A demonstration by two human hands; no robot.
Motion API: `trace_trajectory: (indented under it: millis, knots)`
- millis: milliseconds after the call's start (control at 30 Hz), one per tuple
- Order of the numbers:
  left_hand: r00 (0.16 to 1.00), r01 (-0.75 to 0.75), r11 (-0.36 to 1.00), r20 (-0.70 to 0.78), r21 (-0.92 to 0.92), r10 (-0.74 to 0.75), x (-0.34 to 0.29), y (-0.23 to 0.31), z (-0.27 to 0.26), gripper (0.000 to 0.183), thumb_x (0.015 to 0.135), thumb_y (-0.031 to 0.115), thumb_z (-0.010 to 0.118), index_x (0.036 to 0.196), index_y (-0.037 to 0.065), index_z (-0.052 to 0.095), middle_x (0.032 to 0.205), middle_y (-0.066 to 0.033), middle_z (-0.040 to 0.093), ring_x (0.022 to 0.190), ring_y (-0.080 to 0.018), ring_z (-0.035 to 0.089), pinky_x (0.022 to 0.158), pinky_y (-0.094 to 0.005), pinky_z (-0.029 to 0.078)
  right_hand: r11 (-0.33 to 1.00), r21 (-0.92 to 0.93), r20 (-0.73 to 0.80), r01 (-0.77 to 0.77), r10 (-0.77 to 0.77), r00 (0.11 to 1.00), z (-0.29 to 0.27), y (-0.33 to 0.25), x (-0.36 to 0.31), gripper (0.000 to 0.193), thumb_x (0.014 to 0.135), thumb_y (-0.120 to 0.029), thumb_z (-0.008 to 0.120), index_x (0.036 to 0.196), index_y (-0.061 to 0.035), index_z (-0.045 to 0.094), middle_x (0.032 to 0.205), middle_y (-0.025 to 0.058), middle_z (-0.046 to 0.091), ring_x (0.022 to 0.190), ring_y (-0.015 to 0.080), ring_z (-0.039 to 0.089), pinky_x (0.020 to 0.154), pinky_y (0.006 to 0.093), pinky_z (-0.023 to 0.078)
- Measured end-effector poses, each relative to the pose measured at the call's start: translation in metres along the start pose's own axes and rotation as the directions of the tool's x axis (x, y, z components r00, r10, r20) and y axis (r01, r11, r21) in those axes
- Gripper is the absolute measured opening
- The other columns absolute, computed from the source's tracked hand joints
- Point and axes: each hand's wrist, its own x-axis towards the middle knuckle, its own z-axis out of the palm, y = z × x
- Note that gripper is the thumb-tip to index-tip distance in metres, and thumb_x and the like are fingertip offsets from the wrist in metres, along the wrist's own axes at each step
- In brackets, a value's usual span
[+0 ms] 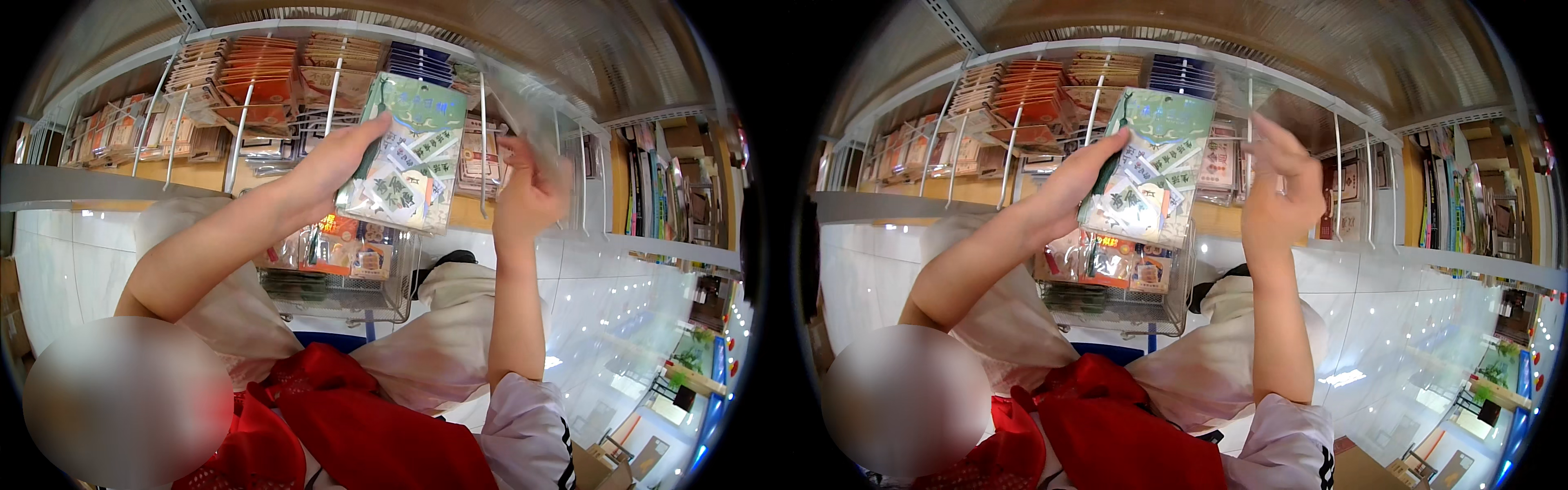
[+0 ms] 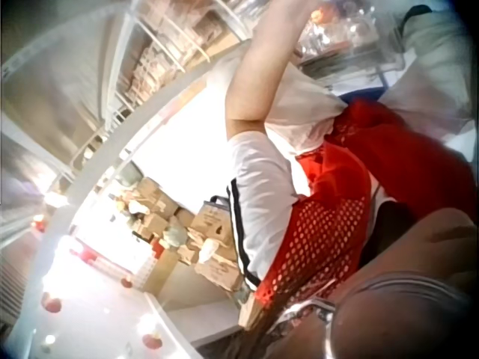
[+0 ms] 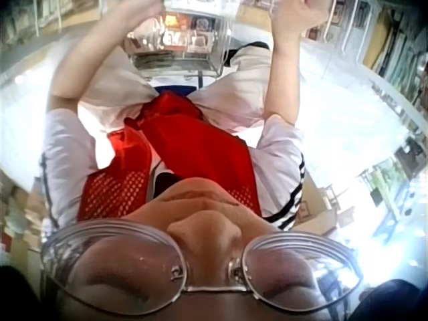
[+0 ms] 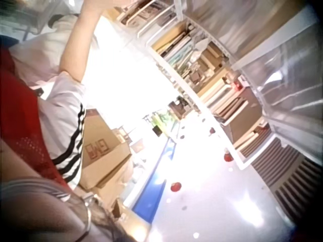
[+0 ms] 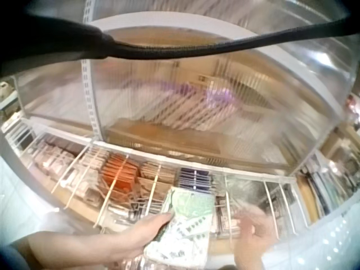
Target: The person sorts through packaged stationery items from a wire basket by hand and places them into the shelf display slots.
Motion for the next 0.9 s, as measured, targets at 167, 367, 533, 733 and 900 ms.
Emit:
trace_trajectory:
  millis: [167, 367, 533, 733, 900]
  knots:
    - [1.000, -0.028, 0.990, -0.012, -0.139, 0.027, -0.004, 0.008, 0.000, 0.045, 0.089, 0.036, 0.052, 0.112, -0.003, 0.050, 0.104, -0.0106, 0.060, 0.088, -0.0163, 0.061, 0.075, -0.0313, 0.052, 0.841, -0.107, 0.277, 0.530, -0.487, 0.828, 0.009, 0.004, 0.003, 0.016, 0.068, 0.009, 0.059, 0.081, -0.0006, 0.056, 0.096, 0.0161, 0.064, 0.084, 0.0278, 0.063, 0.071, 0.0334, 0.052]
    - [0.983, -0.134, 0.968, -0.098, 0.211, 0.158, -0.008, 0.003, -0.003, 0.028, 0.085, 0.021, 0.060, 0.103, 0.001, 0.056, 0.092, -0.0074, 0.063, 0.080, -0.0123, 0.061, 0.069, -0.0281, 0.052, 0.985, 0.154, 0.158, 0.074, -0.098, 0.982, 0.009, -0.003, -0.006, 0.021, 0.080, 0.001, 0.054, 0.101, 0.0005, 0.055, 0.107, 0.0123, 0.060, 0.091, 0.0204, 0.060, 0.076, 0.0297, 0.049]
    - [0.944, -0.287, 0.871, -0.036, 0.400, 0.328, -0.007, -0.001, -0.003, 0.028, 0.084, 0.023, 0.062, 0.101, 0.000, 0.057, 0.090, -0.0045, 0.062, 0.078, -0.0090, 0.058, 0.069, -0.0252, 0.048, 0.451, 0.609, 0.395, -0.652, 0.541, 0.743, 0.013, 0.008, -0.010, 0.030, 0.092, -0.018, 0.048, 0.114, 0.0027, 0.049, 0.109, 0.0094, 0.056, 0.088, 0.0126, 0.056, 0.080, 0.0254, 0.043]
    - [0.906, -0.329, 0.839, -0.104, 0.433, 0.410, -0.004, -0.005, 0.001, 0.042, 0.087, 0.040, 0.055, 0.098, -0.001, 0.059, 0.079, -0.0005, 0.060, 0.068, -0.0042, 0.051, 0.057, -0.0209, 0.040, 0.353, 0.623, 0.448, -0.698, 0.570, 0.689, 0.016, 0.007, -0.010, 0.029, 0.090, -0.020, 0.053, 0.108, 0.0030, 0.051, 0.099, 0.0068, 0.060, 0.090, 0.0126, 0.056, 0.081, 0.0258, 0.044]
    - [0.891, -0.336, 0.784, -0.093, 0.523, 0.444, -0.006, 0.005, -0.007, 0.035, 0.088, 0.032, 0.056, 0.102, -0.001, 0.055, 0.083, -0.0011, 0.060, 0.075, -0.0047, 0.054, 0.065, -0.0207, 0.044, 0.374, 0.692, 0.309, -0.618, 0.620, 0.721, -0.014, 0.039, 0.008, 0.027, 0.090, -0.010, 0.048, 0.115, -0.0003, 0.044, 0.107, 0.0089, 0.055, 0.095, 0.0178, 0.055, 0.085, 0.0319, 0.045]
